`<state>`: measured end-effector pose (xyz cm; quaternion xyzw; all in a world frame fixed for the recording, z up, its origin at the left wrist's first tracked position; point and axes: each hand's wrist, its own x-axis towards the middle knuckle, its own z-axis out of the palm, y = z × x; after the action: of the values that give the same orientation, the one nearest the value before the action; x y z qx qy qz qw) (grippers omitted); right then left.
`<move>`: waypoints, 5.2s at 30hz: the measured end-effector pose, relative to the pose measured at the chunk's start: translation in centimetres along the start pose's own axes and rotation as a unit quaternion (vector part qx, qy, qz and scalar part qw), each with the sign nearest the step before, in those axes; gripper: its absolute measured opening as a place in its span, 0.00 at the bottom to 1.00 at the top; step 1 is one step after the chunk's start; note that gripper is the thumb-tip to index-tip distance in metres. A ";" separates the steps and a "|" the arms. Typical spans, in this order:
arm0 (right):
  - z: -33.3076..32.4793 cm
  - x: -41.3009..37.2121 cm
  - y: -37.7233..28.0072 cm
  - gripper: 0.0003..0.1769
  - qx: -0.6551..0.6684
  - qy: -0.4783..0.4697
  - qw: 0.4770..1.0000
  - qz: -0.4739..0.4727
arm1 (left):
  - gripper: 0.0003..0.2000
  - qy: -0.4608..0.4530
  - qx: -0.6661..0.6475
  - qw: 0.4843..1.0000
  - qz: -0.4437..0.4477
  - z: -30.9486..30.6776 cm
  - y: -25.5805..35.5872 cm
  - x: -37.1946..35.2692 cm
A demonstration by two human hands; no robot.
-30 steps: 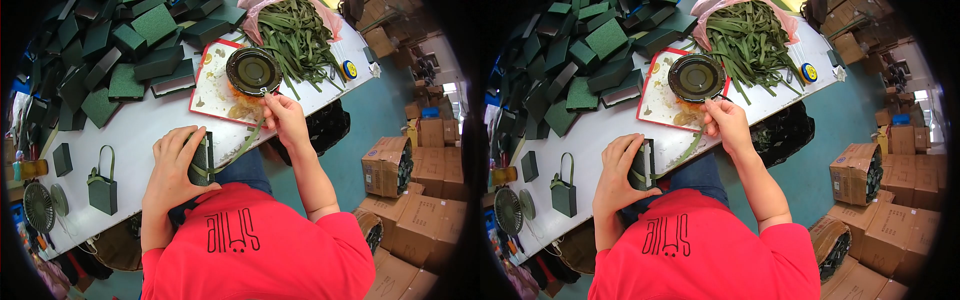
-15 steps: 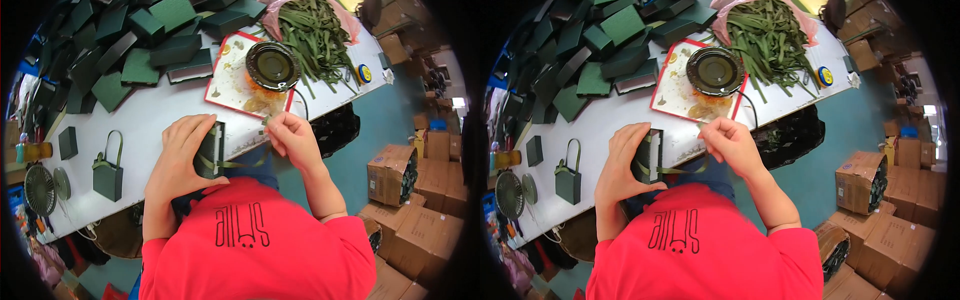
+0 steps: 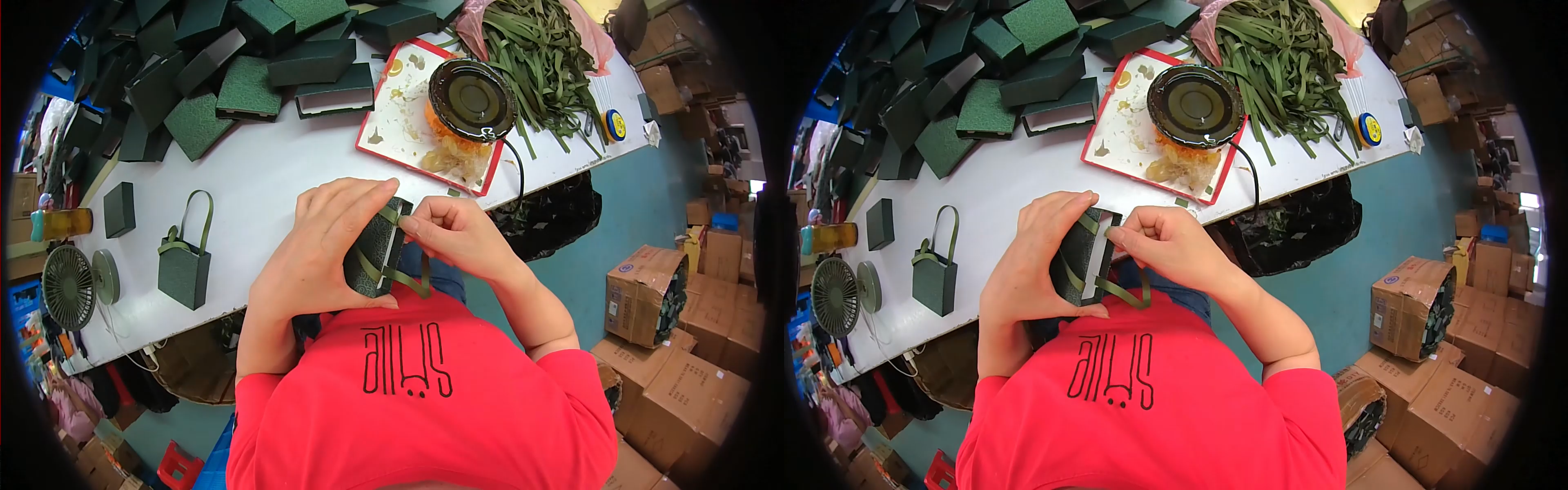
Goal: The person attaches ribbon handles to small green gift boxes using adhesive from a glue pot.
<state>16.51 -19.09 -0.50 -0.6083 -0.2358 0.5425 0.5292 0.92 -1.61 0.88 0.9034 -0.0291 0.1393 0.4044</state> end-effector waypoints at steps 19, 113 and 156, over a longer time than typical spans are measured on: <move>-0.3 1.1 2.8 0.11 -0.101 0.047 0.991 -0.077 | 0.55 -0.004 0.007 1.000 -0.018 0.8 -0.9 -0.5; -16.7 0.1 4.7 0.13 -0.419 0.495 0.759 -0.067 | 0.22 0.124 -0.119 0.945 -0.277 -7.5 -9.1 -3.2; -5.7 -0.8 1.5 0.12 0.140 0.251 0.939 -0.190 | 0.54 0.055 0.268 0.917 -0.291 0.0 -4.5 -3.1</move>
<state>21.02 -22.46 -2.42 -0.5881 -0.1287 0.2891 0.7443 -1.33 1.17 -3.23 0.9375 0.2954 0.0676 0.1710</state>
